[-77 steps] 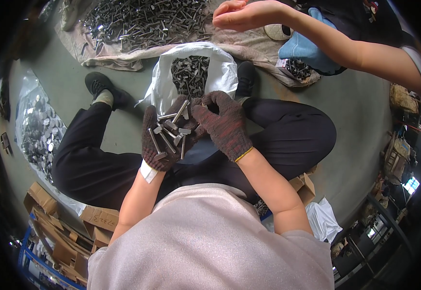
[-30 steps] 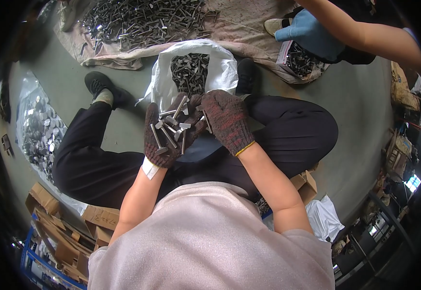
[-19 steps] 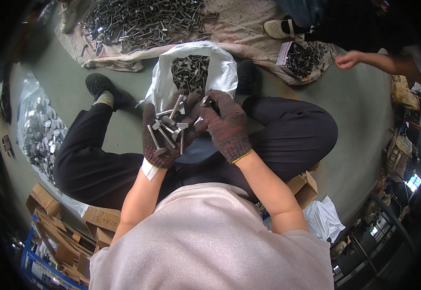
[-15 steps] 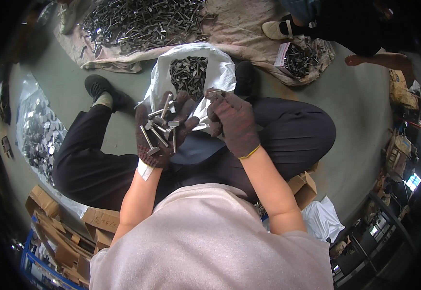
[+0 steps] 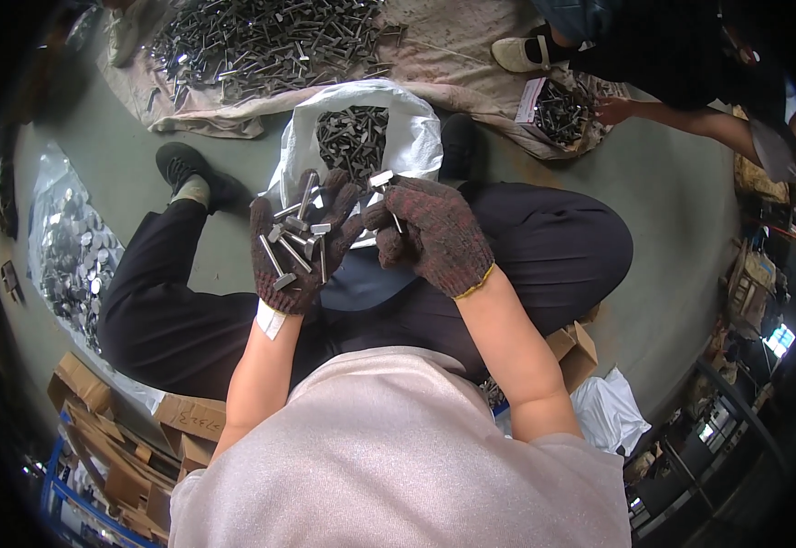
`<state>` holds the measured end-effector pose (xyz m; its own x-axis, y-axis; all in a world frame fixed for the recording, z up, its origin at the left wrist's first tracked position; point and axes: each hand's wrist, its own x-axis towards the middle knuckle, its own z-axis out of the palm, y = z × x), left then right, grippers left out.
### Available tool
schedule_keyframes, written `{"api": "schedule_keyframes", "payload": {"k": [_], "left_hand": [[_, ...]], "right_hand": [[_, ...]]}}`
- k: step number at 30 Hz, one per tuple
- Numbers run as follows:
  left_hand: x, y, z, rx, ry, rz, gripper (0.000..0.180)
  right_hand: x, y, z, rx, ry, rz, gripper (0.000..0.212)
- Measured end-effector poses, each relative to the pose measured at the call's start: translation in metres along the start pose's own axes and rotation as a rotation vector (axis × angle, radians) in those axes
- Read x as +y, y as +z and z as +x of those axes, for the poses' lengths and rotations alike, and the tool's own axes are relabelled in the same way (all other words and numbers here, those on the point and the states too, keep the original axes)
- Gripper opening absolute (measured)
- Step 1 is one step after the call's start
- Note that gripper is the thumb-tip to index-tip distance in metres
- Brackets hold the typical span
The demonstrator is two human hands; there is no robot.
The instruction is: The person picks up and sorts metal leveling feet components by hand, placing them into a plastic bag.
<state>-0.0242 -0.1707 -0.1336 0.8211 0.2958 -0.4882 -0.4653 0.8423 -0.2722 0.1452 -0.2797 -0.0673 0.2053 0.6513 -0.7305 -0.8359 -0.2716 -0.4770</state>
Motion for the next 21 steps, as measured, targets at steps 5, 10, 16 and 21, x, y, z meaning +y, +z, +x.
{"api": "schedule_keyframes", "payload": {"k": [5, 10, 16, 21], "left_hand": [[0.004, -0.006, 0.001, -0.091, -0.034, -0.047, 0.076], [0.001, 0.003, -0.002, -0.113, -0.020, 0.000, 0.076], [0.003, 0.010, -0.007, -0.223, -0.084, 0.174, 0.082], [0.000, 0.015, -0.019, -0.261, -0.166, 0.066, 0.078]], "right_hand": [[0.005, 0.005, 0.015, 0.066, -0.157, -0.262, 0.039], [0.005, 0.010, 0.024, 0.418, -0.909, -1.453, 0.042], [0.005, 0.043, 0.014, 0.139, -0.549, -0.855, 0.035], [0.004, 0.044, 0.030, 0.057, -0.830, -1.222, 0.025]]}}
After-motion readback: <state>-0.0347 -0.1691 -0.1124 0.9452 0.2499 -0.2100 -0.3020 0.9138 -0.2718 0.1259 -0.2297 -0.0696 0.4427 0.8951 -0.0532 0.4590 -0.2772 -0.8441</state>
